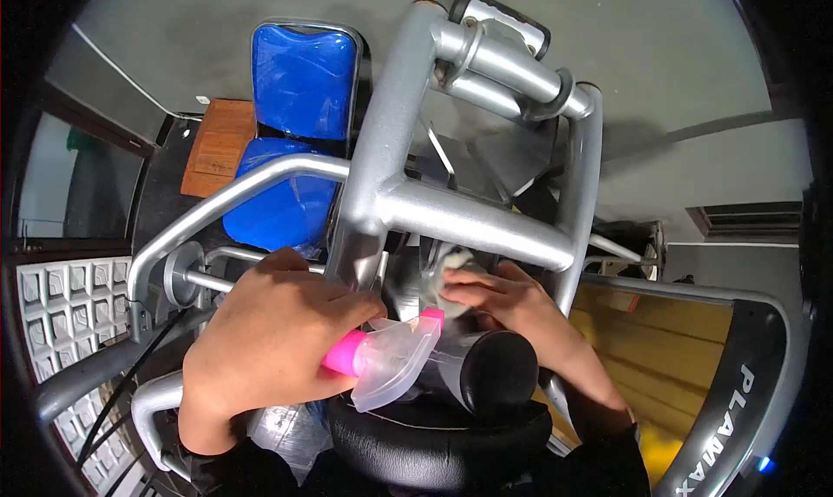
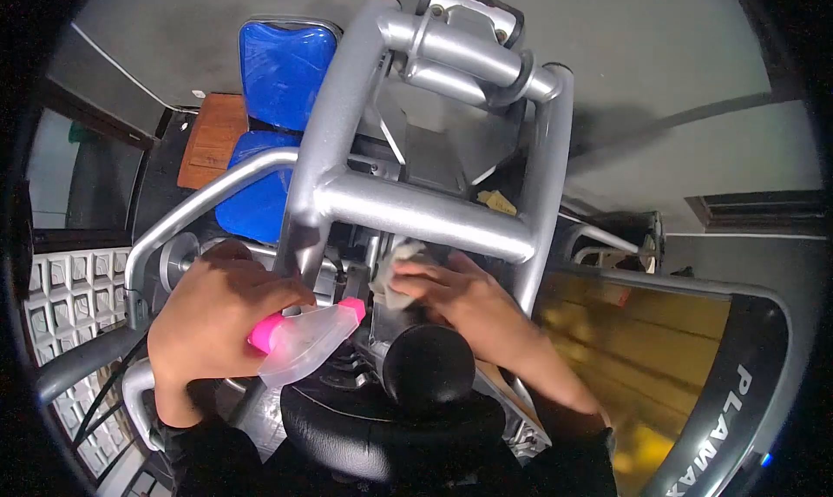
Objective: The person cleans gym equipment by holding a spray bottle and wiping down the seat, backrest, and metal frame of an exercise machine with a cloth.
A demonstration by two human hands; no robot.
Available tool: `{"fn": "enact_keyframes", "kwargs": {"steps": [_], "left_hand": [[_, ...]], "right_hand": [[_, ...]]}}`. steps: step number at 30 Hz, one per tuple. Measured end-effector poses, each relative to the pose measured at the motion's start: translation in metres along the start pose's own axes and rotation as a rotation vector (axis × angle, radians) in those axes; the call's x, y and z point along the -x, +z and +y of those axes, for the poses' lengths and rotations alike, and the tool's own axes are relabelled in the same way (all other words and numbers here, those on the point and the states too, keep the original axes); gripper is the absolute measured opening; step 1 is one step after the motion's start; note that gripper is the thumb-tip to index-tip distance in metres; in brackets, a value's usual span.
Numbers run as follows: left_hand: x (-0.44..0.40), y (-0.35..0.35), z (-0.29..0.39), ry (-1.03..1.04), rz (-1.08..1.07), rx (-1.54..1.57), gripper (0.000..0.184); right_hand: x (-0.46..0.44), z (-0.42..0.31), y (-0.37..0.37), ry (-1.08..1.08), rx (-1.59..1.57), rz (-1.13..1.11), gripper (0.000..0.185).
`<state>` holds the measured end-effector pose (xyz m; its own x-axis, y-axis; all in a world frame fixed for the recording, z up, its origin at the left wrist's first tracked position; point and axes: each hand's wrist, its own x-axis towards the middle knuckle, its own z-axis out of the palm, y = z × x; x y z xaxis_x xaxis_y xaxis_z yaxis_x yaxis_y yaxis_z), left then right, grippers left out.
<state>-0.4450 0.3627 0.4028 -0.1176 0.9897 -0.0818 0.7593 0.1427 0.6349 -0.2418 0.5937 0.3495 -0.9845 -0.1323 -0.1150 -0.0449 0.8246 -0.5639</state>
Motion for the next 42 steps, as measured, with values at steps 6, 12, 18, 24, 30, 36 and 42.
{"fn": "enact_keyframes", "kwargs": {"steps": [6,12,18,24,30,36,42], "left_hand": [[0.0,0.0,-0.002,0.015,0.023,0.02,0.031],[-0.001,0.003,-0.003,0.05,0.076,0.025,0.033],[-0.002,0.007,-0.003,0.03,0.076,0.023,0.036],[0.002,0.005,-0.004,-0.011,0.005,0.006,0.038],[0.004,-0.018,0.004,0.327,-0.174,0.236,0.041],[-0.002,-0.014,0.01,0.257,-0.177,0.184,0.038],[0.007,-0.014,-0.004,0.163,-0.046,0.197,0.04]], "right_hand": [[0.028,0.004,-0.041,0.088,-0.334,-0.175,0.054],[-0.023,-0.009,-0.012,0.156,-0.05,-0.17,0.055],[0.005,0.019,-0.042,0.035,-0.476,-0.374,0.053],[0.069,0.023,-0.067,0.062,-0.415,-0.152,0.04],[0.098,0.021,-0.059,0.12,-0.534,0.164,0.042],[0.09,-0.005,-0.08,0.003,-0.554,0.336,0.046],[0.02,-0.051,-0.055,-0.244,-0.304,0.271,0.043]]}}
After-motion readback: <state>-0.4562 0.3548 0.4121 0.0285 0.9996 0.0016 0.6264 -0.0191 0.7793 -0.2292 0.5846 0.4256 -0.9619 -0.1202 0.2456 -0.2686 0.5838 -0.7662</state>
